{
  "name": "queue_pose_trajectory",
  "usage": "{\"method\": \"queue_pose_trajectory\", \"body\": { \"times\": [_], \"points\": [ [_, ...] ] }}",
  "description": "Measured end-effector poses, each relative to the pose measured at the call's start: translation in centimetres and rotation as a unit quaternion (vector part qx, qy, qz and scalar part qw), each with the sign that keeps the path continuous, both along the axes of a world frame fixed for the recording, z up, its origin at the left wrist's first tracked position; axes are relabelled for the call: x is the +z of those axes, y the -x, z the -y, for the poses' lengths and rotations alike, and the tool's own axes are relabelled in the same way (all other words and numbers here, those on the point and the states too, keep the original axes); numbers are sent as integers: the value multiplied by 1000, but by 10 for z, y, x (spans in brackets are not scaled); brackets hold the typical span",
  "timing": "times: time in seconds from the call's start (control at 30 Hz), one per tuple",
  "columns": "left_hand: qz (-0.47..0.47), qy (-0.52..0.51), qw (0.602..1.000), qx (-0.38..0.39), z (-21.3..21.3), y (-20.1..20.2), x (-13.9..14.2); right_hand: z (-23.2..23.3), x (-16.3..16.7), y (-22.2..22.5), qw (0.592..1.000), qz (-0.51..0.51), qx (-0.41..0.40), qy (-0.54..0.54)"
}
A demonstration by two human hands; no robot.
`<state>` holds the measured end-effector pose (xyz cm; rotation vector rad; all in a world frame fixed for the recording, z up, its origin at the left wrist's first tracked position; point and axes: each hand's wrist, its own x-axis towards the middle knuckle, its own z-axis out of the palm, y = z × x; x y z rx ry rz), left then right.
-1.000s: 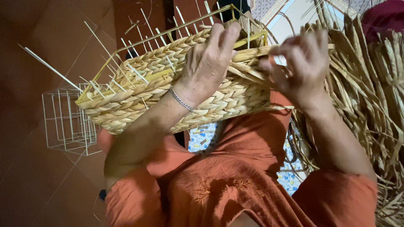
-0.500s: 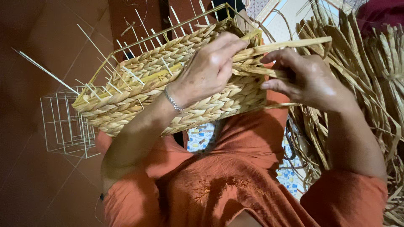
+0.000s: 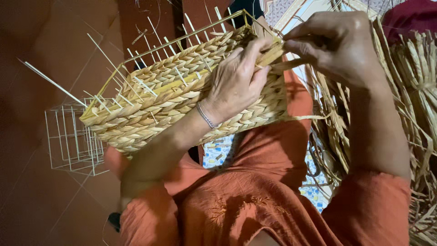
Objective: The person weaves dried palm leaves into a rectangular basket using a wire frame. They interlace the leaves through the frame's vertical wires, periodically rotating the basket to continue the weave around the sides.
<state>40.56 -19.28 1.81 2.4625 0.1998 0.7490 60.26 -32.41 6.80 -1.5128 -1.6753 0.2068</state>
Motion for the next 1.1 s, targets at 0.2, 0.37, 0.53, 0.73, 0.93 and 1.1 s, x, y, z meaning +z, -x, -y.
{"method": "queue_pose_trajectory", "body": {
  "times": [0.2, 0.37, 0.53, 0.73, 0.93, 1.1],
  "points": [
    [98, -173, 980, 18, 1, 8, -17, 5, -27, 8, 983, 179, -23, -21],
    [114, -259, 959, -17, 3, 27, -11, -7, -41, 8, 977, 193, -45, -81],
    [115, -206, 971, -34, -3, 23, -14, -11, -62, 7, 971, 208, -71, -92],
    [51, -59, 997, -3, -15, -1, -22, 18, -53, 20, 945, -148, -126, 263],
    [-107, -7, 994, -16, -43, -22, 3, 40, -60, -20, 903, -177, -207, 333],
    [-98, 72, 990, -64, -58, -24, 19, 85, -86, -73, 925, 130, -262, 242]
  ]
}}
